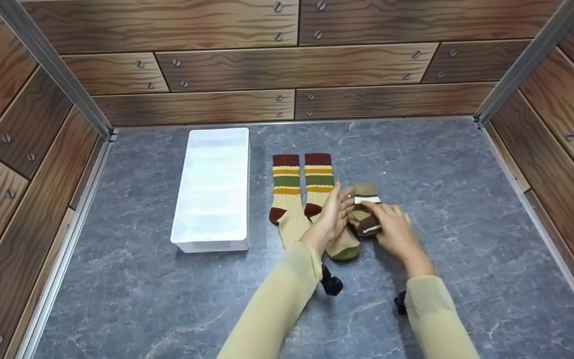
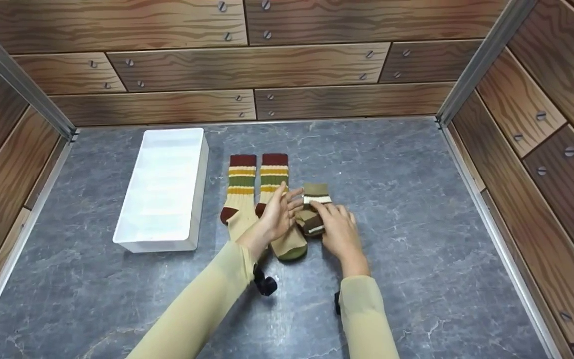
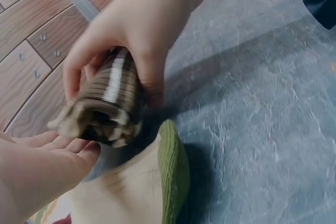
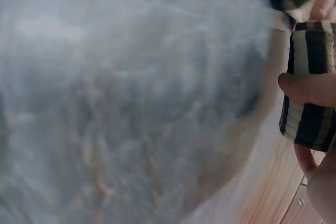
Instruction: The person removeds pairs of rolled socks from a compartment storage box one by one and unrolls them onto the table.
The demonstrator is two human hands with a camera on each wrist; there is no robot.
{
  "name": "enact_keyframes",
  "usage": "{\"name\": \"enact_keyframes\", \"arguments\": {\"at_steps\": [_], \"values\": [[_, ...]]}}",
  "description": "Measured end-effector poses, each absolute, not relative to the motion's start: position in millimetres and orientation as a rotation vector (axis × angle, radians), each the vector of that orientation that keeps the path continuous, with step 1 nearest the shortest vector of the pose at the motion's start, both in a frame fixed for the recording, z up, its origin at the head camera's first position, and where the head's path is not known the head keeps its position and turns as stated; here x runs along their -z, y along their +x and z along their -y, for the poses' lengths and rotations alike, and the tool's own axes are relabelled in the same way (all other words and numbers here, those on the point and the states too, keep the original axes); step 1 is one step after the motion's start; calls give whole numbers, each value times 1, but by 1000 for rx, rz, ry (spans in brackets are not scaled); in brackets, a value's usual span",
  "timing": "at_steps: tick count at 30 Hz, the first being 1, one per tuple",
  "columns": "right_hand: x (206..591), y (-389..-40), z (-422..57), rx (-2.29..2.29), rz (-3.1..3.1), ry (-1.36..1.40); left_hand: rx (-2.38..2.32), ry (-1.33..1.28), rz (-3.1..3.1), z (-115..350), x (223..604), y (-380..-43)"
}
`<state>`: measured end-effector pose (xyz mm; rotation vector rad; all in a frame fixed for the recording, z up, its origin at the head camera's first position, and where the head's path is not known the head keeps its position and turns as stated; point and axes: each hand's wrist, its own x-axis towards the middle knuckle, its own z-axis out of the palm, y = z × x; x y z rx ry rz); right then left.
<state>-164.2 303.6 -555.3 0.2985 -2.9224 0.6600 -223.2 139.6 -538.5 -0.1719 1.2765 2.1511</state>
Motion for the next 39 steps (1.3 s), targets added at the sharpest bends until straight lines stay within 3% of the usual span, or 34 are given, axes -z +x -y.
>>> {"name": "enact_keyframes", "arguments": {"at_steps": [6, 13, 24, 39], "values": [[562, -167, -303, -613, 2958, 259, -2127, -80, -1365, -139, 540, -220], [560, -172, -310, -619, 3018, 261, -1832, 117, -1995, -140, 533, -208], [550, -165, -315, -848, 3072, 359, -1339, 626, -2293, -136, 534, -201], [544, -158, -316, -887, 3041, 464, -1090, 632, -2249, -132, 539, -200]]}}
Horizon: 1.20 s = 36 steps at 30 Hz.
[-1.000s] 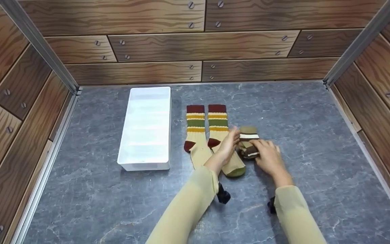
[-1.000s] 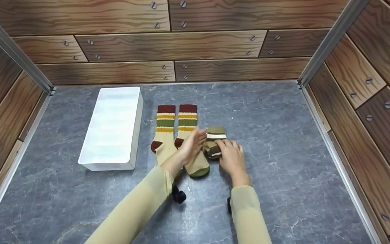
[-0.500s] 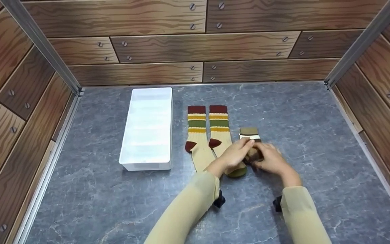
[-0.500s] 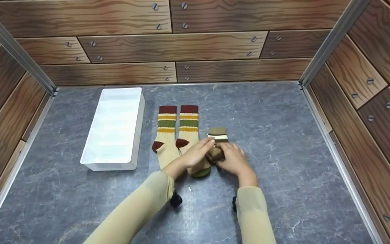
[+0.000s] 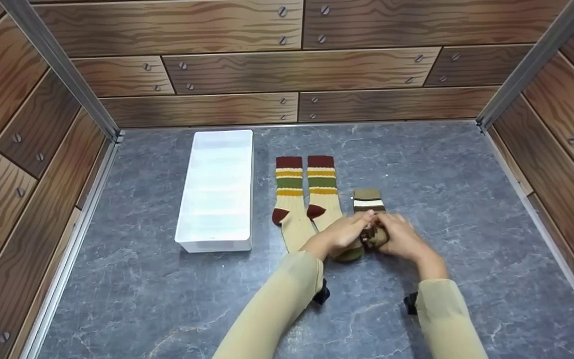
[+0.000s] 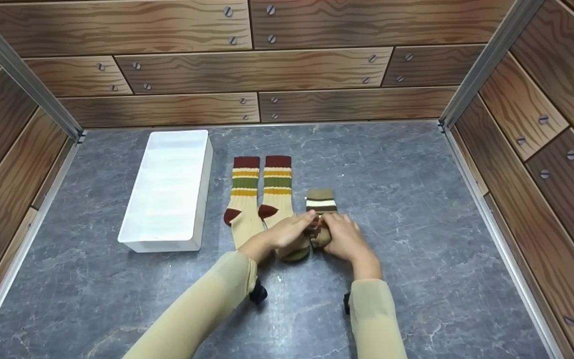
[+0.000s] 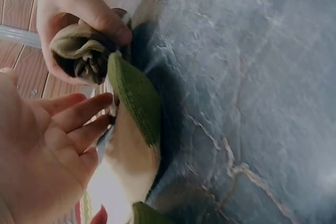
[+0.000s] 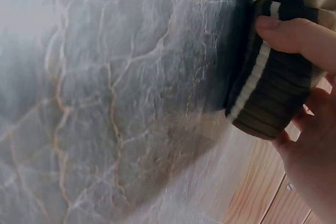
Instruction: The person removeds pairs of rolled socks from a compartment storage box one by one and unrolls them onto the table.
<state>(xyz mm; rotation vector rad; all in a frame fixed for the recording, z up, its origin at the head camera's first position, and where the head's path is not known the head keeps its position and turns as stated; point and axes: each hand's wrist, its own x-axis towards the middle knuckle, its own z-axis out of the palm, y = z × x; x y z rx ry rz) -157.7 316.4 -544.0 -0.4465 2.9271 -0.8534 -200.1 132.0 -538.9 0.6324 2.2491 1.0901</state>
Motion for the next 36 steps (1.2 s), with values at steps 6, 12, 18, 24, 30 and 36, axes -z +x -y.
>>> {"name": "enact_keyframes", "arguments": {"at_steps": [6, 12, 18, 24, 30, 36], "values": [[545, -155, -318, 923, -2929, -401, -1063, 601, -2233, -136, 540, -199], [546, -154, -317, 874, -3014, -529, -1109, 532, -2287, -138, 545, -200], [550, -151, -317, 860, -3029, -495, -994, 851, -2459, -142, 545, -200], [552, -151, -319, 895, -3074, -487, -988, 927, -2463, -142, 540, -196], [553, -152, -319, 855, -3129, -507, -937, 858, -2400, -141, 545, -194], [550, -152, -318, 846, -3130, -504, -870, 818, -2412, -146, 546, -198]]}}
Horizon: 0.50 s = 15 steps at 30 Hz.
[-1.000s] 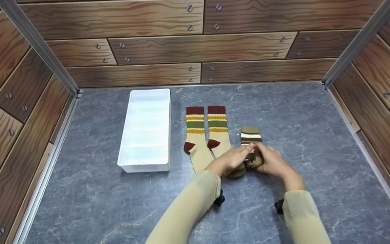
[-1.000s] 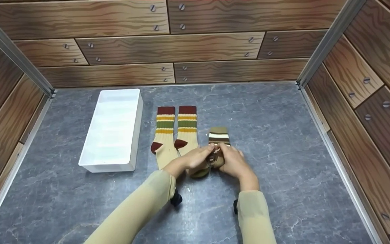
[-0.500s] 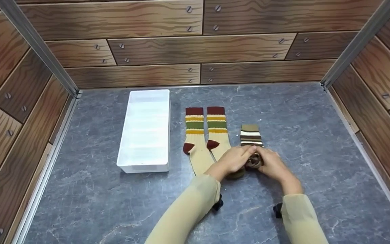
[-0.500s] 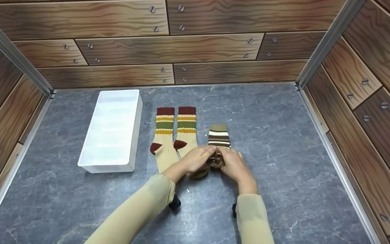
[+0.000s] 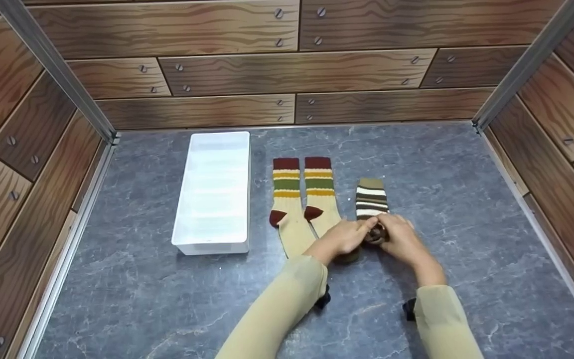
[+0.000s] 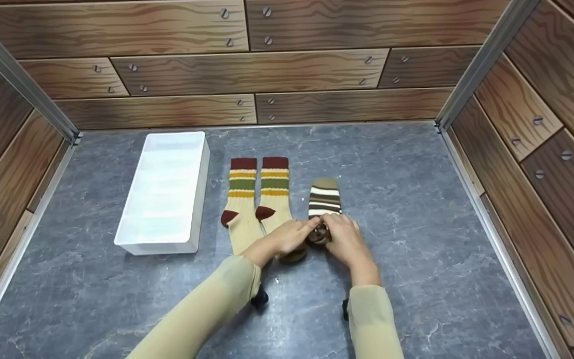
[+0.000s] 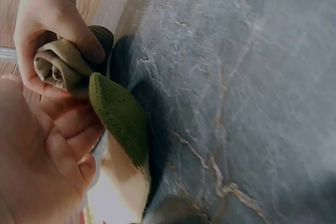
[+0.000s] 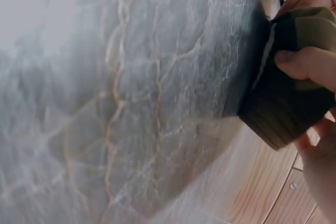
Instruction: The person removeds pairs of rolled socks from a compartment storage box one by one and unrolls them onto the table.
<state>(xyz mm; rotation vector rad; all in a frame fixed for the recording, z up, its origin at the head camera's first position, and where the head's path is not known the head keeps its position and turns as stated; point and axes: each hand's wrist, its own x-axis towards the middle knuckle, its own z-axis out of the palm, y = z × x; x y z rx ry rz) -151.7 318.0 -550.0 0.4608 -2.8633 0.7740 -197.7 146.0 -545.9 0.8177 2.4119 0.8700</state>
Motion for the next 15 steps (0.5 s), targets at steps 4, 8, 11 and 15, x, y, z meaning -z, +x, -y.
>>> {"name": "enact_keyframes", "arguments": {"at_steps": [4, 8, 11, 15], "values": [[549, -151, -317, -817, 2881, 478, -846, 794, -2427, -150, 544, -199], [548, -148, -317, -806, 2882, 531, -836, 770, -2441, -151, 543, -199], [547, -145, -317, -755, 2905, 546, -829, 781, -2445, -151, 543, -199], [546, -142, -319, -677, 2952, 538, -769, 900, -2494, -152, 543, -197]]}}
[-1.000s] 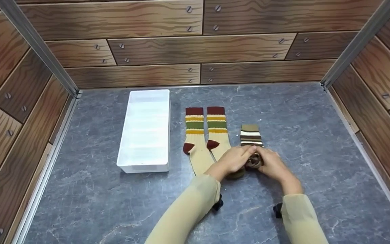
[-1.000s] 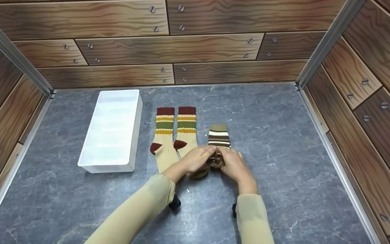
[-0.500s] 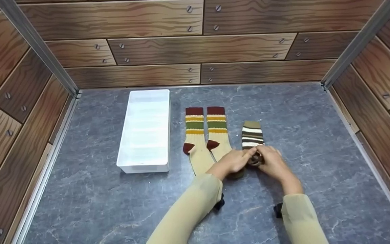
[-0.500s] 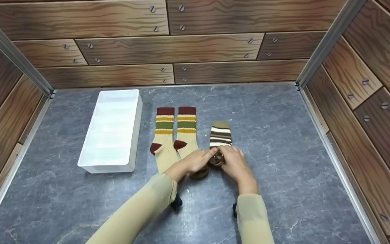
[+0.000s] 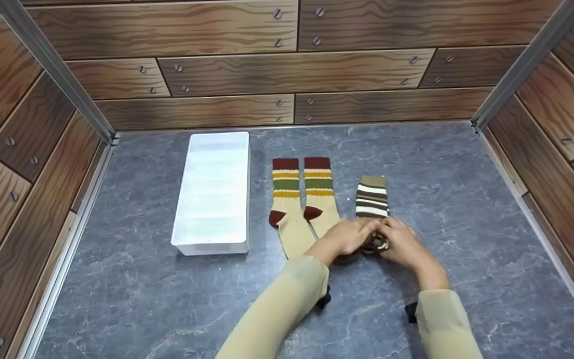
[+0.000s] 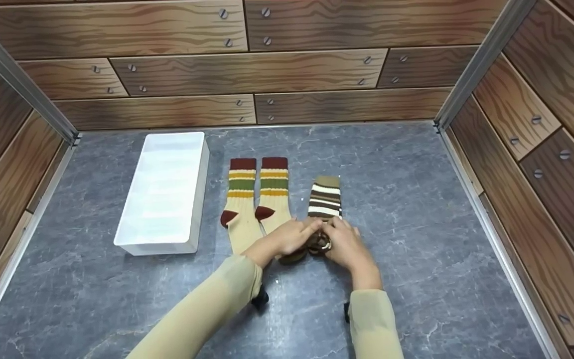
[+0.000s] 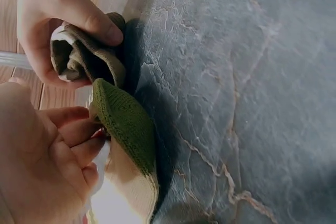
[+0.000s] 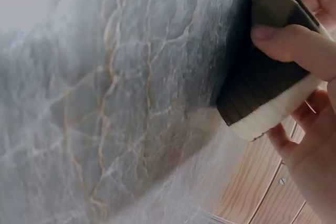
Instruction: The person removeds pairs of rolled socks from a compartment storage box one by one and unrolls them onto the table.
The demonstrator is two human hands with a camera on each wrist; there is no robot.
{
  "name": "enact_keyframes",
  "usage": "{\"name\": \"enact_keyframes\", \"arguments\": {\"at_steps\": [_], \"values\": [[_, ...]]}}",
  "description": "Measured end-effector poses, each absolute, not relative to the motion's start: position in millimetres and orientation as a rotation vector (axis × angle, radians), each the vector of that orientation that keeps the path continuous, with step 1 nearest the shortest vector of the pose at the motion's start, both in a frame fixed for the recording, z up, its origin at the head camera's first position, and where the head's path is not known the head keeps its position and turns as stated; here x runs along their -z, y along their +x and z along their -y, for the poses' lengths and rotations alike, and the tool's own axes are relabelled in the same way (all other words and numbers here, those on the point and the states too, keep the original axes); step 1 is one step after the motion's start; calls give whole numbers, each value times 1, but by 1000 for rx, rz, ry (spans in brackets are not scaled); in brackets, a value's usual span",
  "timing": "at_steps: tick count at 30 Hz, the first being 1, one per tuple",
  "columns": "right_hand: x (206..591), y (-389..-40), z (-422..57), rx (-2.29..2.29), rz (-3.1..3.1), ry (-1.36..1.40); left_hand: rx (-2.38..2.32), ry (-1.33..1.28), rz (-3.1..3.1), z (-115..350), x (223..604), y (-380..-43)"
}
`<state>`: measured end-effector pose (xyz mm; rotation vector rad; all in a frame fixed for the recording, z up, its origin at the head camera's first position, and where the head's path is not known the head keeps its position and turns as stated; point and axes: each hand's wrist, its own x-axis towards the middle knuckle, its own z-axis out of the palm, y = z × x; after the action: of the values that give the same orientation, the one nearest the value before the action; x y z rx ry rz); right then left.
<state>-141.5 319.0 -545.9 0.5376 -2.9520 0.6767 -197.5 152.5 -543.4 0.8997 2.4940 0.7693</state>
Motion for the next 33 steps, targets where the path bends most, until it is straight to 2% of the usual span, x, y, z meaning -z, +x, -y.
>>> {"name": "enact_keyframes", "arguments": {"at_steps": [5, 13, 24, 29, 33], "values": [[547, -140, -320, -627, 2948, 566, -597, 1080, -2638, -152, 543, -203], [550, -140, -321, -606, 2908, 590, -26, 1235, -2601, -146, 543, -209], [545, -137, -323, -597, 2881, 548, 332, 1018, -2696, -155, 543, -207], [545, -136, -322, -600, 2927, 520, 367, 925, -2744, -154, 546, -210], [546, -135, -323, -583, 2958, 521, 315, 946, -2761, -154, 547, -210]]}}
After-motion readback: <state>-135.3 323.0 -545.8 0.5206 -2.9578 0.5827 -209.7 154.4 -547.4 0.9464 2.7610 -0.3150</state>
